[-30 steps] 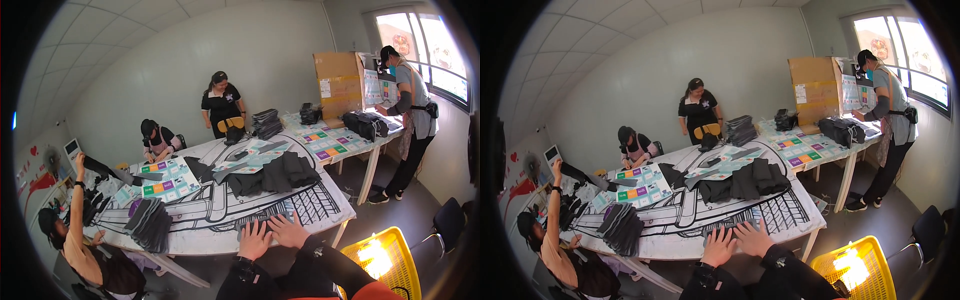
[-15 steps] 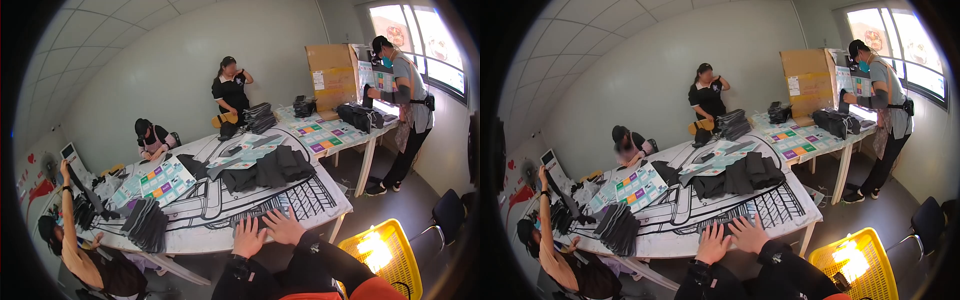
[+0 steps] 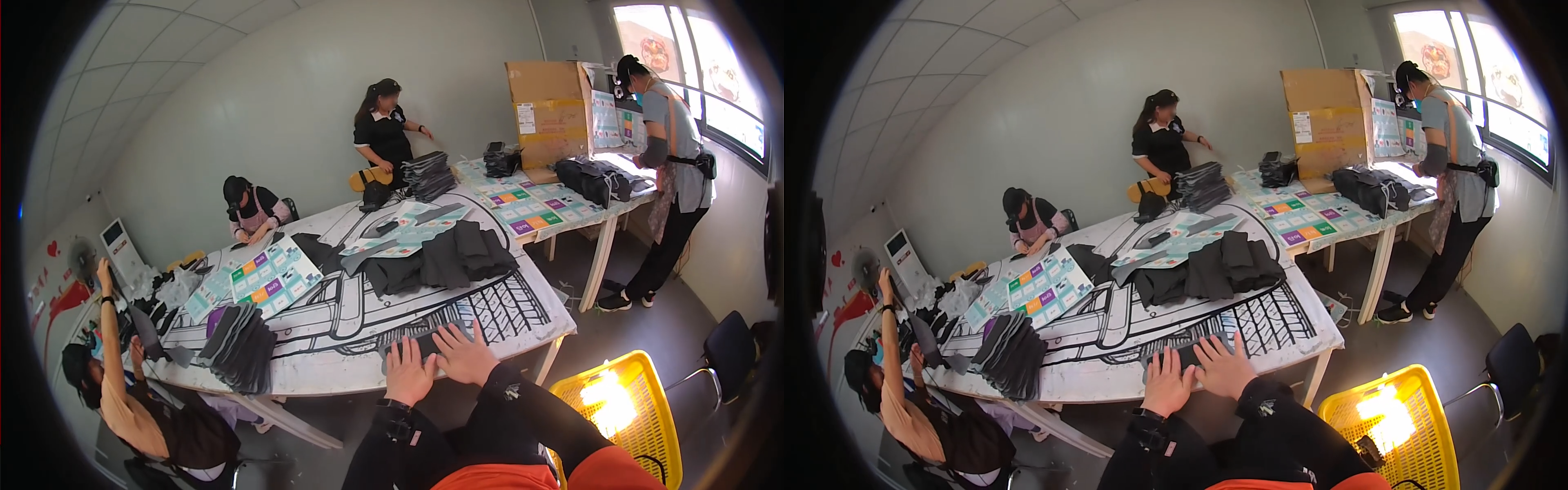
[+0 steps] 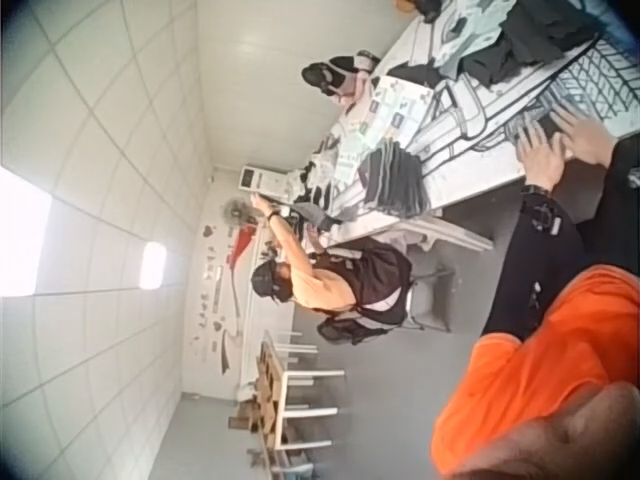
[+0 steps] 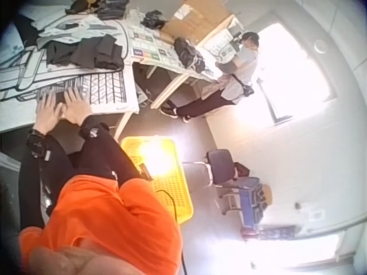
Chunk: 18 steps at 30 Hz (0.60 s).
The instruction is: The recorder is at a table with other workers inspecting and sorting black fabric shoe components.
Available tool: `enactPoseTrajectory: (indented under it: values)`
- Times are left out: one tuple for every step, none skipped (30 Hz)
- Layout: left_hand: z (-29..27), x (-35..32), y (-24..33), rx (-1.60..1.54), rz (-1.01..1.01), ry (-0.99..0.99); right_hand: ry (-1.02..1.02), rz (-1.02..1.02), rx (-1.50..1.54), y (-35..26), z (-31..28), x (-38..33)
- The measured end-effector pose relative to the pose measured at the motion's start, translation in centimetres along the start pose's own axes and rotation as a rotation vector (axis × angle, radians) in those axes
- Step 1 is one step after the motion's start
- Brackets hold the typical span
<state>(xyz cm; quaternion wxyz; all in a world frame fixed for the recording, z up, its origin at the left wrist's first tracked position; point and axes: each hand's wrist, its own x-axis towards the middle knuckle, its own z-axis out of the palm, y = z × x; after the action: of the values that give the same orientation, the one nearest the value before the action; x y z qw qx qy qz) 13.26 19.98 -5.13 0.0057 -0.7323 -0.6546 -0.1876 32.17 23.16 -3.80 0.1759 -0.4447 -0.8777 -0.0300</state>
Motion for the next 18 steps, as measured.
enactPoseTrajectory:
  values:
    - [0.3, 0.1, 0.0, -0.052, -0.045, 0.05, 0.013, 0.019, -0.009, -0.2, -0.1, 0.1]
    - [0.6, 0.0, 0.0, -0.051, -0.044, 0.052, 0.026, 0.038, -0.017, -0.4, -0.1, 0.1]
    - [1.0, -0.3, -0.1, -0.04, -0.064, 0.103, 0.028, 0.037, -0.017, -0.6, -0.1, 0.2]
    - [1.0, -0.6, 0.2, -0.033, -0.085, 0.147, 0.05, 0.049, -0.022, -0.7, 0.0, -0.1]
    - [1.0, -0.6, 0.4, -0.035, -0.086, 0.143, 0.07, 0.06, -0.026, -0.8, 0.2, -0.3]
    - [1.0, -0.4, 0.5, 0.012, -0.064, 0.175, 0.064, 0.061, -0.025, -0.5, 0.3, -0.1]
    - [0.8, -0.5, 0.6, 0.058, -0.043, 0.2, 0.073, 0.056, -0.024, -0.3, 0.1, 0.0]
    - [0.6, -0.3, 0.6, 0.046, -0.032, 0.203, 0.082, 0.051, -0.023, -0.2, -0.1, 0.0]
    - [0.3, -0.3, 0.6, 0.044, -0.035, 0.192, 0.072, 0.054, -0.02, -0.1, -0.1, -0.1]
    - [-0.5, 0.0, 0.7, 0.08, -0.037, 0.108, 0.071, 0.04, -0.015, 0.1, -0.1, 0.2]
    - [-0.9, 0.1, 0.7, 0.116, -0.038, 0.025, 0.071, 0.025, -0.01, 0.3, -0.2, 0.4]
    - [-0.8, 0.2, 0.4, 0.116, -0.035, -0.027, 0.011, 0.041, -0.006, 0.3, -0.3, 0.5]
    - [-1.1, 0.3, 0.3, 0.12, -0.036, -0.02, 0.017, 0.036, -0.006, 0.5, -0.1, 0.8]
    - [-1.4, 0.3, 0.4, 0.106, -0.03, -0.07, -0.027, 0.032, 0.008, 0.9, -0.1, 0.8]
    - [-1.8, 0.3, 0.3, 0.093, -0.024, -0.119, -0.07, 0.026, 0.021, 1.3, 0.0, 0.9]
    - [-1.5, -0.3, -0.1, 0.069, -0.007, -0.073, -0.073, 0.009, 0.028, 1.0, 0.1, 0.5]
    - [-1.1, -0.6, -0.2, 0.073, -0.02, -0.066, -0.072, -0.005, 0.031, 0.9, 0.1, 0.4]
    - [-0.8, -0.8, 0.1, 0.104, -0.014, 0.028, -0.048, -0.021, 0.014, 0.9, 0.1, 0.6]
